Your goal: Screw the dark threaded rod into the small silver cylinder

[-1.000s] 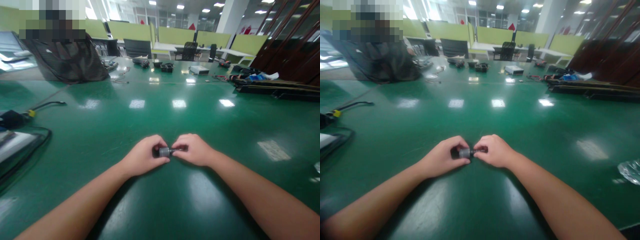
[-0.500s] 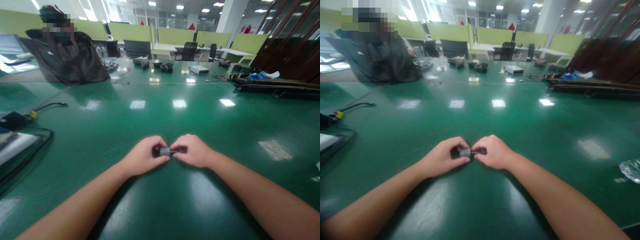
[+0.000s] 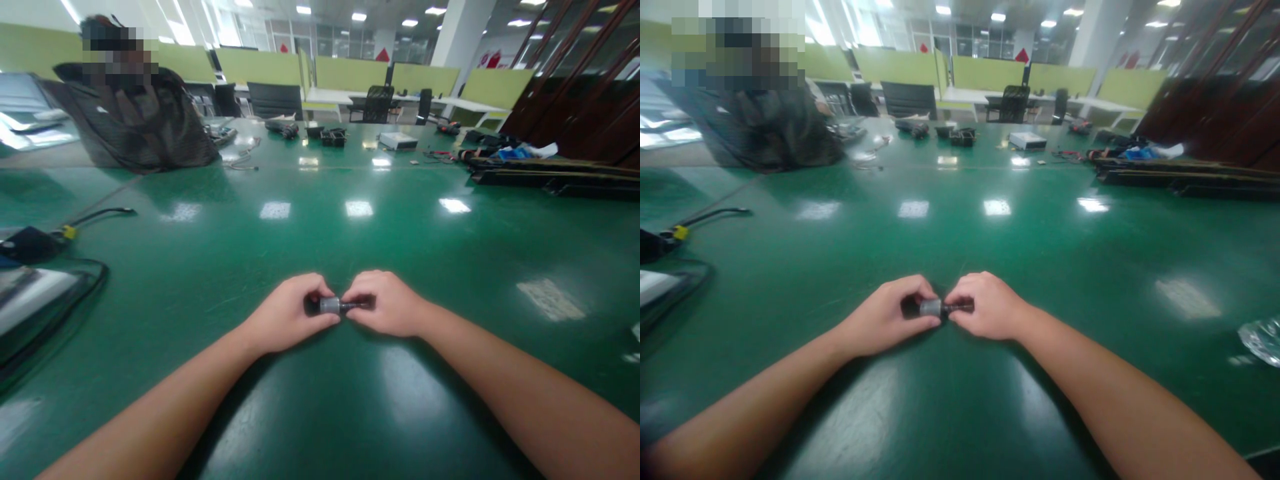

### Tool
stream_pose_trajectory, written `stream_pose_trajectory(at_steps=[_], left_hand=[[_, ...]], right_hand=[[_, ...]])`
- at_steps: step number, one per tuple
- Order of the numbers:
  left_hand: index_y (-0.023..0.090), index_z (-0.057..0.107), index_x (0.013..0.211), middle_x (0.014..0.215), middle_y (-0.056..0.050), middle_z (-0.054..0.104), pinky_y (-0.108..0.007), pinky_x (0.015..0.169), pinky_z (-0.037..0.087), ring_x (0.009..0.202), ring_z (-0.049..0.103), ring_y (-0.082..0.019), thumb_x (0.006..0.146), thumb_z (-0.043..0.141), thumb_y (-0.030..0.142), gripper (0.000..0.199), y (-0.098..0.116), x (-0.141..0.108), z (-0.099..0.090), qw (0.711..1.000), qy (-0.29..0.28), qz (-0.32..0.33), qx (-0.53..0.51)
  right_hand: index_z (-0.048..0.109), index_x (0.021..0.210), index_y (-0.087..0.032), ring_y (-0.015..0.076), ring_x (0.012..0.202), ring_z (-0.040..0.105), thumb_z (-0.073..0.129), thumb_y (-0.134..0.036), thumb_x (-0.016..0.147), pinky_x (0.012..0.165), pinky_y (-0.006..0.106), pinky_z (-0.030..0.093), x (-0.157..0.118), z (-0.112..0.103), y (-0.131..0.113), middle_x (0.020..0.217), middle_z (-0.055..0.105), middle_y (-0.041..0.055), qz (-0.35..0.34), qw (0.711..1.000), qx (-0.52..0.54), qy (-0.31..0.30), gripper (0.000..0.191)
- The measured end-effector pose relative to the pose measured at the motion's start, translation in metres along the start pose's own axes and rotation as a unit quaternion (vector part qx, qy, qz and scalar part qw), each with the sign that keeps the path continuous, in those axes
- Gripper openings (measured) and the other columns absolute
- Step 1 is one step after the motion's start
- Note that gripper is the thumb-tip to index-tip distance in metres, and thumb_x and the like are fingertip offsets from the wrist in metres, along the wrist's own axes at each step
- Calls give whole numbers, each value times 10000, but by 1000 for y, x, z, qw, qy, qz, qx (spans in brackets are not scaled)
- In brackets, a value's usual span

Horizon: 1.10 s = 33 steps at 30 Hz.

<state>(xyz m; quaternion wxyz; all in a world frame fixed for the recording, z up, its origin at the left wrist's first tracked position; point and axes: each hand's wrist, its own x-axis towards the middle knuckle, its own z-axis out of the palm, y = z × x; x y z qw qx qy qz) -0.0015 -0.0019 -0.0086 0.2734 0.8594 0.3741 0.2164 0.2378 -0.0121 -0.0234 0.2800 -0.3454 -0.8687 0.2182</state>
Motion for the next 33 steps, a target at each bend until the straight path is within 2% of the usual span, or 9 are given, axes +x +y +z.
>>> stream_pose_trajectory(at_steps=[33], left_hand=[[191,659,889,867,-20,692,-289,712,475,783,641,-185,814,759,369,218,4,1,-2,1000,-5,-12,6]], right_hand=[[760,852,-190,178,787,669,767,-186,789,802,322,459,-2,-6,1,824,751,26,26,999,-19,-10,63]])
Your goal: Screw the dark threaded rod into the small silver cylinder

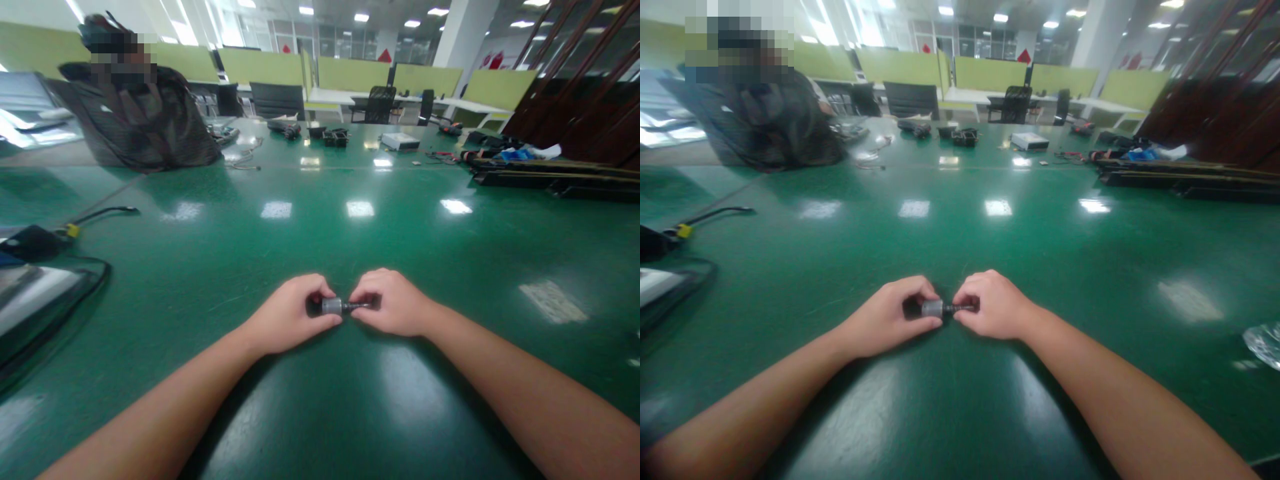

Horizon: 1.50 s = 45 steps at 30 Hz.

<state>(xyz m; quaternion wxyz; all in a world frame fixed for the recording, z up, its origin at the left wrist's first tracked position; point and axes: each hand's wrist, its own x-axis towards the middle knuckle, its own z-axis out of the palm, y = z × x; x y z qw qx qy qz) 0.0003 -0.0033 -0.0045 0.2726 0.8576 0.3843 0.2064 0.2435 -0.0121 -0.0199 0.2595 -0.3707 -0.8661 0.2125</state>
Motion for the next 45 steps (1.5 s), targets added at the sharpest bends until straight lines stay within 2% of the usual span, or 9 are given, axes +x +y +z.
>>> stream_pose_trajectory(at_steps=[24,30,35,41,45], left_hand=[[195,652,882,853,-17,686,-284,700,481,776,635,-185,817,750,378,218,-3,0,1,1000,0,-3,-5],[199,666,895,873,-21,699,-295,717,484,794,644,-192,814,762,372,214,-2,0,1,1000,-1,-7,-9],[197,666,894,863,-14,696,-296,716,480,786,648,-189,818,764,369,212,-1,0,0,1000,-2,-9,-11],[196,659,893,862,-10,693,-291,717,479,782,646,-183,826,756,358,200,-3,-1,0,1000,-1,0,-13],[191,643,889,864,-11,678,-284,695,475,773,632,-180,798,768,333,210,-4,-1,1,1000,15,-9,-21]], right_hand=[[745,792,-174,135,671,628,774,-162,739,657,254,466,-3,-10,8,749,711,12,26,999,28,-13,62],[755,800,-165,117,632,621,788,-170,729,602,229,466,-7,-23,14,738,702,7,88,994,51,-47,78],[759,804,-159,121,634,616,796,-185,719,594,230,470,-10,-32,21,725,693,4,131,987,74,-51,96],[775,828,-158,132,675,638,801,-194,745,638,246,488,-7,-24,18,782,727,27,100,991,77,-54,94],[804,885,-175,136,705,645,799,-230,796,661,249,483,-3,-13,14,825,753,37,66,995,71,-27,106]])
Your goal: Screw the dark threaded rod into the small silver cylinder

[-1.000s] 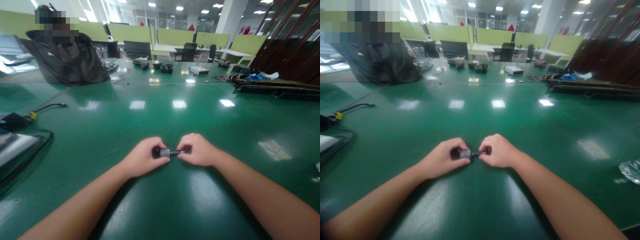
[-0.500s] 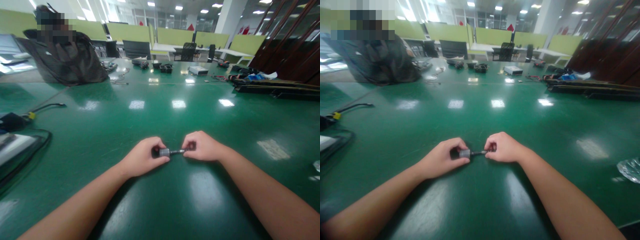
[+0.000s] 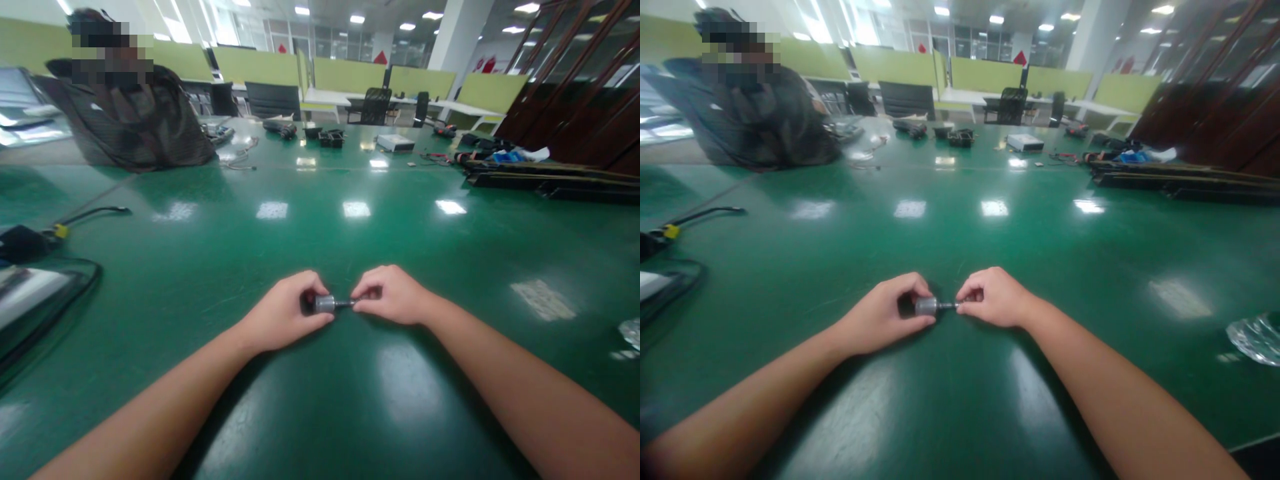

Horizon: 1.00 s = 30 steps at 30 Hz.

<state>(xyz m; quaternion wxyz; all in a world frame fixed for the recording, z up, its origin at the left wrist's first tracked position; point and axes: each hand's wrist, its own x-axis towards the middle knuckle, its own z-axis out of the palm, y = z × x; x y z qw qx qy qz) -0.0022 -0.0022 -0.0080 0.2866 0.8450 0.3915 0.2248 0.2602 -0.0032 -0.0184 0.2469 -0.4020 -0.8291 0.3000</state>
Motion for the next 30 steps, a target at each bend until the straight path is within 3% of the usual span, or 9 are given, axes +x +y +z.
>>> stream_pose_trajectory(at_steps=[3,8,17,20,26,28,30], left_hand=[[190,652,891,868,-11,684,-285,696,477,776,635,-182,790,784,354,233,-1,1,-1,1000,3,-12,-3],[194,671,898,900,-9,708,-302,754,487,827,655,-191,813,787,394,246,-3,0,-1,1000,1,-11,-4],[202,679,927,907,-5,707,-303,757,488,832,657,-190,845,765,398,230,-3,0,0,1000,7,-19,-11],[199,672,924,898,-7,703,-302,744,489,819,654,-189,847,763,399,233,-3,0,0,1000,11,-13,-9],[189,639,934,947,-30,683,-310,781,499,854,649,-189,835,774,357,237,-3,-2,2,998,34,52,-1],[190,637,939,952,-32,681,-307,770,498,850,646,-188,843,765,348,225,-2,-2,3,997,28,69,12],[193,637,942,962,-34,685,-306,771,499,855,651,-188,844,763,343,220,-1,-2,3,996,31,76,17]], right_hand=[[820,929,-184,143,706,651,797,-256,818,668,258,486,0,0,0,836,762,42,11,1000,-6,13,134],[812,1070,-194,178,842,706,771,-214,833,778,295,526,-2,-9,3,960,783,56,23,1000,6,-18,241],[813,1071,-202,190,853,726,790,-237,808,792,307,546,-2,-11,7,991,803,53,75,995,51,-26,266],[813,1073,-209,182,824,720,785,-248,827,767,300,540,-1,-5,4,974,803,50,52,998,25,-10,251],[823,983,-207,198,890,693,774,-220,854,825,322,519,4,15,-11,938,784,65,-67,995,-49,49,138],[817,954,-200,190,864,696,785,-217,839,804,313,525,5,21,-16,912,783,56,-53,997,-11,60,120],[795,1007,-192,173,788,708,807,-202,801,762,298,541,4,25,-19,871,785,37,13,995,57,75,207]])
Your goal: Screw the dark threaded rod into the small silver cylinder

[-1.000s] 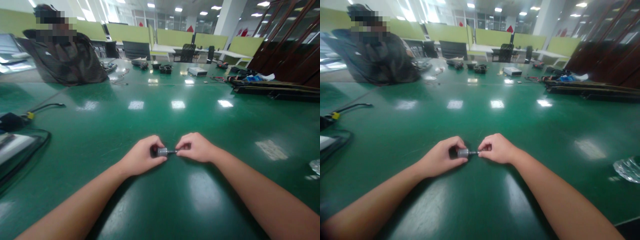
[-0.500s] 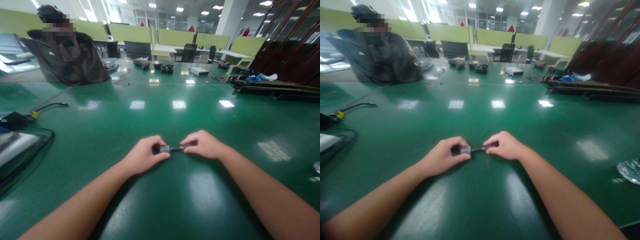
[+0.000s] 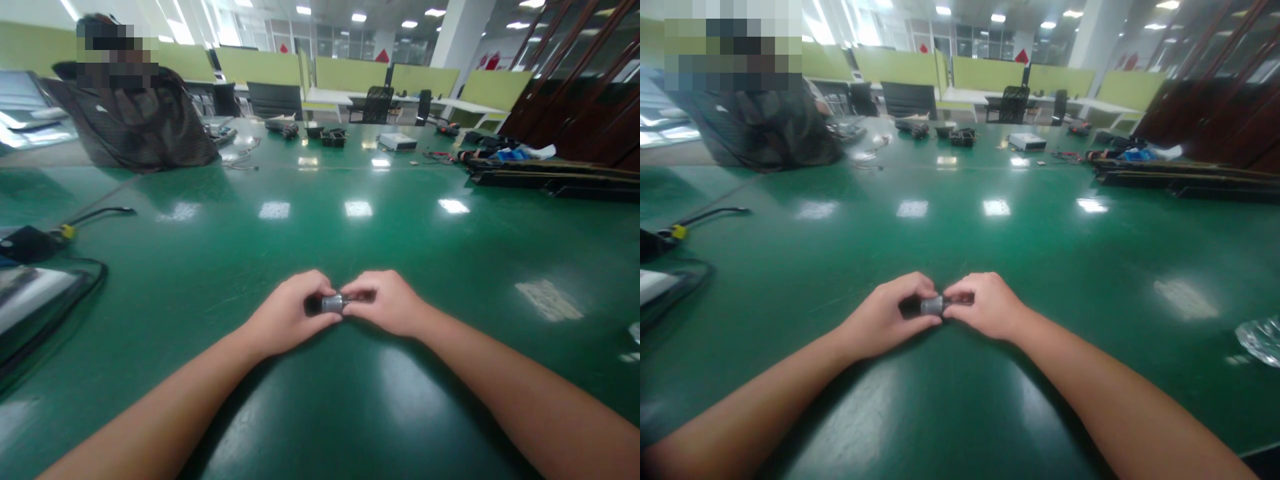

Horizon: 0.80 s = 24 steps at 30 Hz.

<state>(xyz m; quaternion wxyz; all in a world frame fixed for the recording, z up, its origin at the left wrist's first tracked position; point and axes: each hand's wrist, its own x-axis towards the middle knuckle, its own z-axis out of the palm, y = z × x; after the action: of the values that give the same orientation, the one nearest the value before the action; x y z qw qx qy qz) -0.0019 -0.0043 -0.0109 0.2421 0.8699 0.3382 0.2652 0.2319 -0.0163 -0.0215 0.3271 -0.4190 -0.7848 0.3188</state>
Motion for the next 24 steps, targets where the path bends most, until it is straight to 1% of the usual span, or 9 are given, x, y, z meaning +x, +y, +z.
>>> stream_pose_trajectory(at_steps=[2,3,6,9,13,16,18,20,24], left_hand=[[196,636,938,955,-29,690,-307,774,500,858,656,-191,829,774,329,220,0,0,0,1000,2,-5,7],[197,637,931,944,-25,691,-306,770,500,853,658,-191,819,781,320,220,0,0,1,1000,4,-11,11],[199,640,917,916,-13,687,-300,751,498,828,655,-185,799,791,303,218,-1,0,2,999,8,-32,17],[198,637,909,900,-8,680,-291,730,496,810,648,-176,798,781,293,205,-3,0,2,999,11,-42,11],[194,628,904,878,-5,670,-283,709,491,785,635,-169,796,770,287,201,-4,0,2,999,9,-41,9],[190,639,917,876,-13,673,-285,702,490,784,632,-175,813,770,362,240,-3,0,0,999,-1,-43,3],[189,651,916,874,-20,680,-288,714,493,787,634,-176,857,730,393,227,-2,1,-1,999,-6,-44,-5],[188,657,904,873,-21,688,-287,722,495,789,639,-176,874,710,387,208,-1,2,-2,999,-8,-47,-13],[193,664,897,873,-11,702,-286,732,497,795,657,-179,829,751,347,189,-1,3,-2,998,-15,-58,-20]], right_hand=[[763,1065,-185,166,777,727,815,-142,750,762,287,558,-1,2,0,881,790,24,57,997,58,-5,322],[751,1075,-184,166,805,736,801,-100,733,782,285,564,-2,2,0,909,793,23,66,995,75,-16,355],[755,1012,-187,167,869,733,742,-37,743,828,293,558,-2,-1,3,968,788,30,37,998,46,-33,308],[777,960,-203,179,851,708,753,-96,794,812,319,535,0,-3,5,935,784,35,-6,999,-38,-24,199],[787,968,-207,206,930,677,762,-158,845,863,354,501,1,-4,6,966,786,45,-79,991,-103,-34,135],[784,989,-204,204,935,668,742,-184,876,863,353,487,1,-4,6,976,783,44,-94,988,-120,-39,123],[782,990,-203,200,932,668,730,-185,884,867,350,478,1,-4,6,974,782,40,-101,986,-125,-41,120],[780,991,-200,195,925,670,727,-185,886,862,343,474,0,-4,5,969,782,36,-107,986,-125,-42,119],[778,994,-211,200,938,674,733,-197,879,867,349,467,-1,-4,4,981,784,31,-104,986,-125,-33,124]])
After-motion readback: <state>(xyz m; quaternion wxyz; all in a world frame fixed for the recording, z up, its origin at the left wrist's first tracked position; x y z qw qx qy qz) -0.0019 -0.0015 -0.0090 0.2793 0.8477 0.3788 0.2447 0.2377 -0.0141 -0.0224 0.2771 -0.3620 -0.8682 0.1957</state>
